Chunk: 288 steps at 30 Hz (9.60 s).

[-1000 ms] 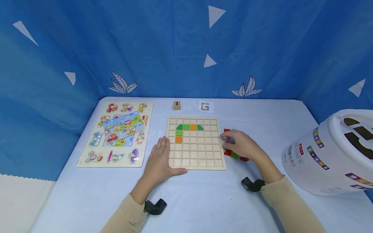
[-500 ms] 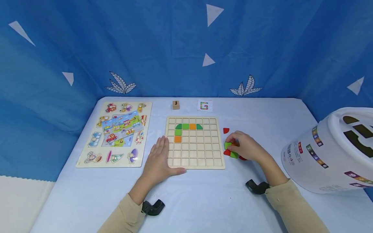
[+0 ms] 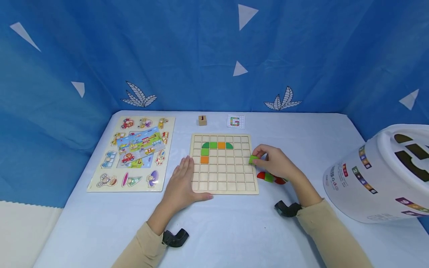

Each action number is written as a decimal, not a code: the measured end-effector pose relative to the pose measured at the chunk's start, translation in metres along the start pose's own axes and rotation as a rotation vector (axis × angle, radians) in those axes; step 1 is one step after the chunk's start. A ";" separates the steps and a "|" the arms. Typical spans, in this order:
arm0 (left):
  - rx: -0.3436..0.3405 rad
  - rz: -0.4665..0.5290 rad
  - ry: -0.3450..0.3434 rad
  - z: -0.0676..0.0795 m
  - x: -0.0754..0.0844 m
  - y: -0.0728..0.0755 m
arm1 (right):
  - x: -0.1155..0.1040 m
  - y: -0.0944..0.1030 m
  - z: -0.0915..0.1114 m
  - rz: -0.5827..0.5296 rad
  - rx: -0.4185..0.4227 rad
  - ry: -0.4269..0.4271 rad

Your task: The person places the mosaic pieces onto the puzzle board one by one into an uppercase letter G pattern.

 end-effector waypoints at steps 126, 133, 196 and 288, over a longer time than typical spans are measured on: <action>0.023 -0.012 -0.027 0.002 0.005 0.004 | 0.027 0.014 -0.017 0.159 -0.119 -0.109; 0.016 -0.013 -0.017 0.002 0.004 0.003 | 0.027 0.022 -0.017 0.160 -0.068 -0.121; -0.006 -0.014 -0.012 0.002 0.003 0.004 | -0.128 -0.084 -0.027 0.258 -0.268 0.473; -0.014 -0.037 -0.002 0.001 0.004 0.002 | -0.100 -0.079 -0.003 0.111 -0.023 0.210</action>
Point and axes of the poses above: each hand's wrist, its own z-axis away from the middle knuckle, its own y-axis out of the back of the hand, x = y × z, the point moved 5 cm from there along -z, towards the middle knuckle, and after that the axes turned 10 degrees about z, right-handed, at the moved point
